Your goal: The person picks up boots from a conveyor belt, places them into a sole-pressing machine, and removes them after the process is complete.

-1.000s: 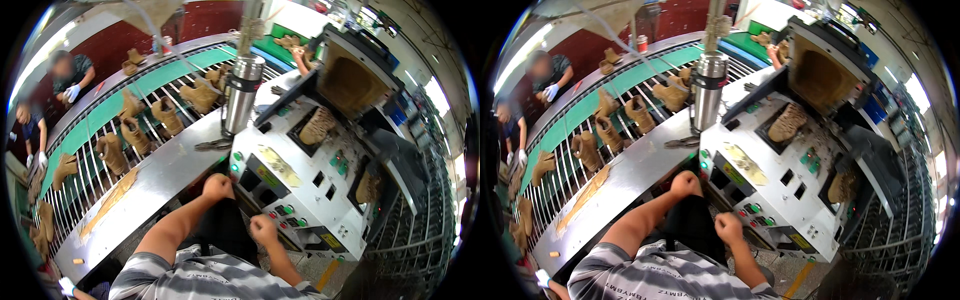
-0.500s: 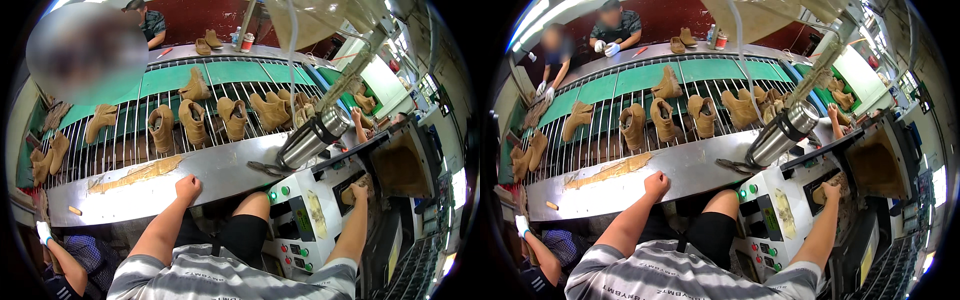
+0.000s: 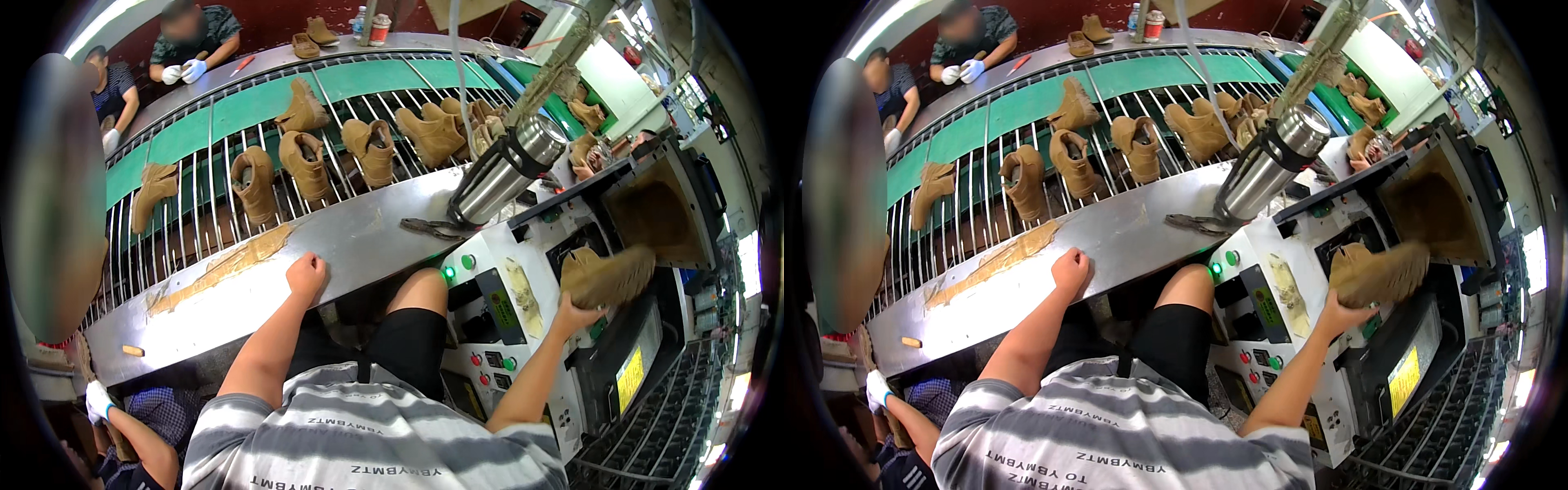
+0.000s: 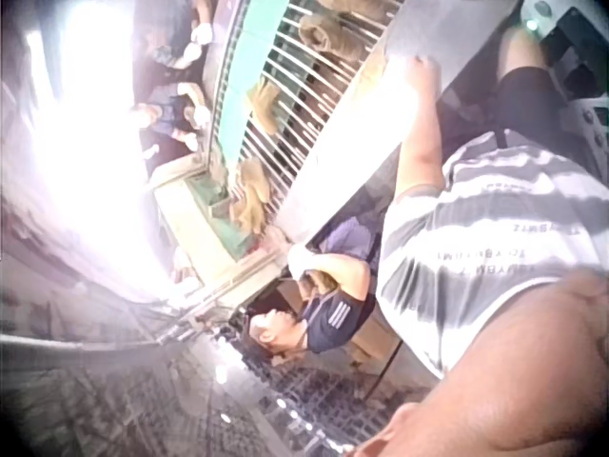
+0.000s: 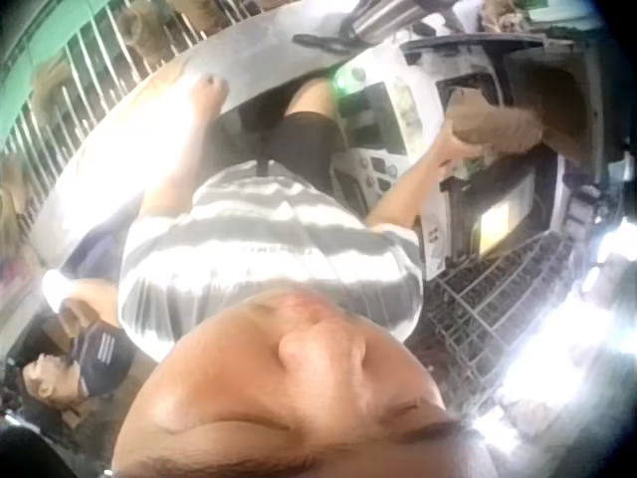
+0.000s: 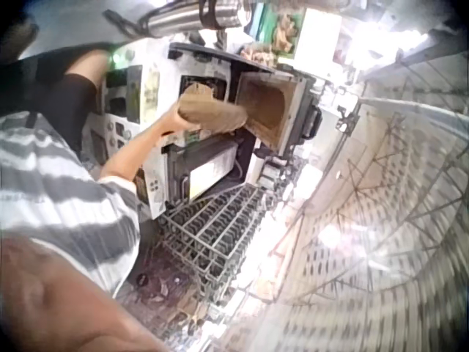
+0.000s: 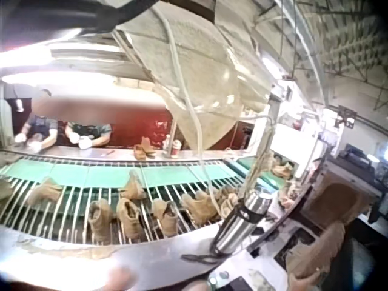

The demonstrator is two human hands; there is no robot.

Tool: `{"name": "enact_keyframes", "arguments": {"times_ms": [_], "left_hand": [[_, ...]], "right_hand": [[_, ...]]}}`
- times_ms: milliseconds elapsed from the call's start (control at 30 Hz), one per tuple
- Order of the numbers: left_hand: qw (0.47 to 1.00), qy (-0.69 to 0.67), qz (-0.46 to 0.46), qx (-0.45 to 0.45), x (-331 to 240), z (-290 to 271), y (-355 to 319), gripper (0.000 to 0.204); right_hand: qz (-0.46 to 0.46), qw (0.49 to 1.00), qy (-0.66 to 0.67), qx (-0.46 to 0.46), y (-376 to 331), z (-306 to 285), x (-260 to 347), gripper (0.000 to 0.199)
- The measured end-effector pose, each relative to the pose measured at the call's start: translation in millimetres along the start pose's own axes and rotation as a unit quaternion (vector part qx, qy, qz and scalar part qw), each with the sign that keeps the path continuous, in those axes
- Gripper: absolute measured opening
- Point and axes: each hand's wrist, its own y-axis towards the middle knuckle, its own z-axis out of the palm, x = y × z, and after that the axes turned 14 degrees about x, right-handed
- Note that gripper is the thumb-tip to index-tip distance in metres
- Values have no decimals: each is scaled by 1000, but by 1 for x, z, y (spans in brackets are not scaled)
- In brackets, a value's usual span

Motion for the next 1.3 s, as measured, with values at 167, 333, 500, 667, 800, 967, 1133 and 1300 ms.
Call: {"name": "enact_keyframes", "arguments": {"times_ms": [167,333,500,667,800,967,1133,1300], "left_hand": [[968,-78,-7,240,11,-2,9,25],[817,-330,34,471,-60,-54,-36,58],[601,-702,99,369,-92,-97,-70,80],[463,-857,28,226,-19,-171,-85,98],[587,-810,7,7,59,-184,-87,87],[652,-747,-55,-117,143,-207,-33,63],[788,-577,-99,-190,179,-218,56,51],[911,-303,-199,-196,179,-174,123,54]], "right_hand": [[52,967,248,-6,-46,-12,1,80],[92,893,331,292,-115,-48,132,42],[-49,648,534,541,-189,-41,262,50],[-246,530,314,748,-214,-25,361,54],[-195,440,366,796,-221,16,375,52],[-58,474,412,776,-209,88,376,35],[-35,522,455,721,-170,188,388,30],[-19,586,457,669,-130,309,451,30]]}}
